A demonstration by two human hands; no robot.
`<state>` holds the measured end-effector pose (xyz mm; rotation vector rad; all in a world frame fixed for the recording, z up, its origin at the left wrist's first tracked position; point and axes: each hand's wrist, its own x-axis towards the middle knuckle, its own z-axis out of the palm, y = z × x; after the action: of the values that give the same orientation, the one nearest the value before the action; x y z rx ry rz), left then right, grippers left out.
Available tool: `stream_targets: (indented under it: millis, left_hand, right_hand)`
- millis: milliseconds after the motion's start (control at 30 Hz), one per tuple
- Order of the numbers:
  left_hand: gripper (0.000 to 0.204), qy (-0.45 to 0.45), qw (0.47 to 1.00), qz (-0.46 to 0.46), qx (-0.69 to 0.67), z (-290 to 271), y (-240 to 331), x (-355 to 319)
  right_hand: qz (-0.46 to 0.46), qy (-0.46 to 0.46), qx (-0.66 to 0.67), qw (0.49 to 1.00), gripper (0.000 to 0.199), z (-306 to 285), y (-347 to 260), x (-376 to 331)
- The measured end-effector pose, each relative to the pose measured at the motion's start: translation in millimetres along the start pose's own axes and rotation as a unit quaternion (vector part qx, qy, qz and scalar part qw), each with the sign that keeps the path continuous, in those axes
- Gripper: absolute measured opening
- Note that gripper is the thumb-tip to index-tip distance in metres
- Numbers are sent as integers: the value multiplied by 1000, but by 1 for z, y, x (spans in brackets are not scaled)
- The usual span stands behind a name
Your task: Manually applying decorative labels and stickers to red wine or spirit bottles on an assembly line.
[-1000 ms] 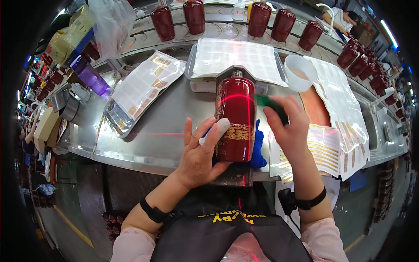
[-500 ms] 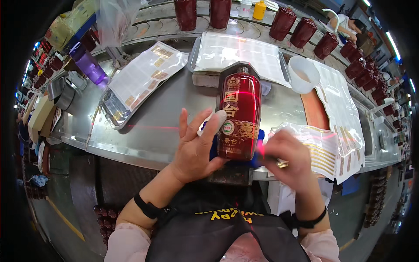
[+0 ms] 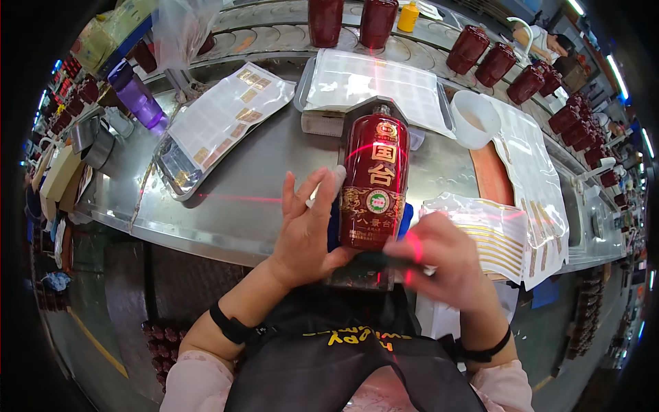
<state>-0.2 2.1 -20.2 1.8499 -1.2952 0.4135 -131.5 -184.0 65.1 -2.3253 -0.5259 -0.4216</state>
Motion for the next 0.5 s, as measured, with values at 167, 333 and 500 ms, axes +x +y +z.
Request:
stream_targets:
  millis: [167,333,500]
  left_hand:
    - [100,-13,999,-44,-17,-2,-3,0]
    - [109,3,998,42,45,-7,5,11]
    - [106,-34,998,-47,8,-1,-4,2]
  right_hand:
    - [-48,65,-128,988,43,8,1,7]
    - [51,176,-229,956,40,4,11,6]
    - [27,30,-38,998,46,6,-9,3]
